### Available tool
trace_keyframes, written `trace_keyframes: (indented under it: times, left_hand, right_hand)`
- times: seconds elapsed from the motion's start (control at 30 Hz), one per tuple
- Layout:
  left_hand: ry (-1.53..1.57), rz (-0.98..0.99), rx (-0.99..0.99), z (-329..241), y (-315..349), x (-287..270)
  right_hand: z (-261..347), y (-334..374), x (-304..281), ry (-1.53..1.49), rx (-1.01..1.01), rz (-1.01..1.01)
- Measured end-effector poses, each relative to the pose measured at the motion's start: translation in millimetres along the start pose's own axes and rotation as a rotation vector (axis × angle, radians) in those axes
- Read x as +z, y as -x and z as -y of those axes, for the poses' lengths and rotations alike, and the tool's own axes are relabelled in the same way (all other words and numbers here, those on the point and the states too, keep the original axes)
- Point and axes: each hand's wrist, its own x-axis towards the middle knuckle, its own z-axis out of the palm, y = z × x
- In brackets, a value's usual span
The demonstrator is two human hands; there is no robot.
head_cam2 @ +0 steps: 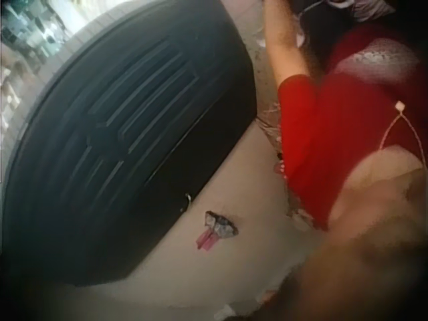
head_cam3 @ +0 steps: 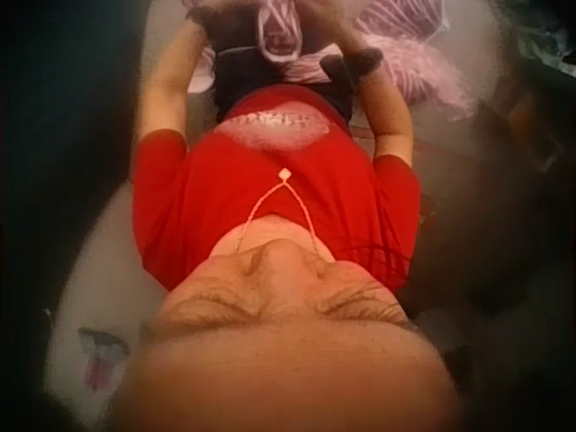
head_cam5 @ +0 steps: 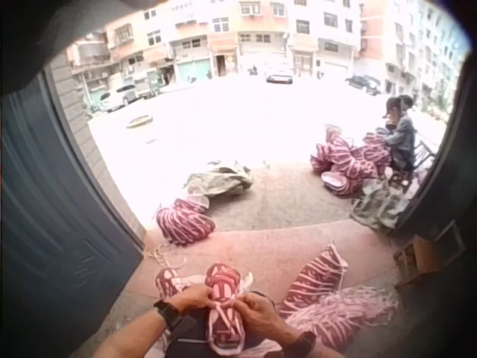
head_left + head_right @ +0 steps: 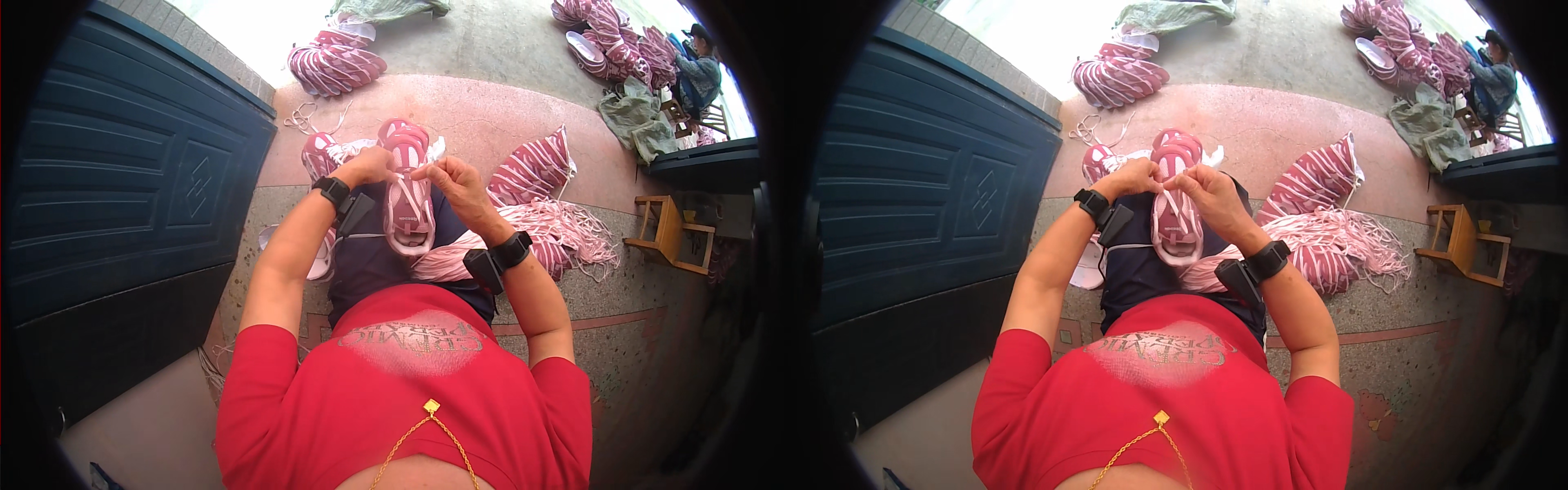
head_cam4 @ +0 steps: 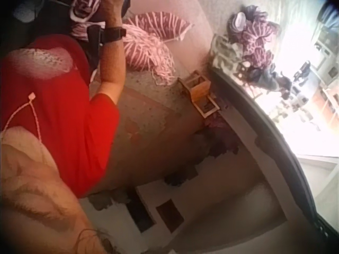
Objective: The person sits on the floor and laces a pink sneaker with a long white shoelace. They repeatedly pull the lace through the eyelets, tighten the fit, and adjust the loops. The person handles a stack of similar pink sneakers, placing one on their lap to work on it.
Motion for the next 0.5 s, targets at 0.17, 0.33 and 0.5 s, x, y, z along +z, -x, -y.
trace_keyframes:
  times: [0.17, 0.33, 0.5]
  left_hand:
    - [-0.053, 0.02, 0.119, -4.2, -3.8, -5.8]
    - [0.096, 0.024, 0.214, -1.1, 4.9, -8.3]
    - [-0.614, -0.058, 0.125, -3.0, 13.8, -3.6]
  right_hand:
    - [12.5, -2.5, -10.7, 0.149, -0.02, 0.053]
    - [33.2, -4.9, -5.1, 0.118, -0.072, 0.03]
    - [143.6, -13.1, -23.1, 0.179, -0.436, -0.046]
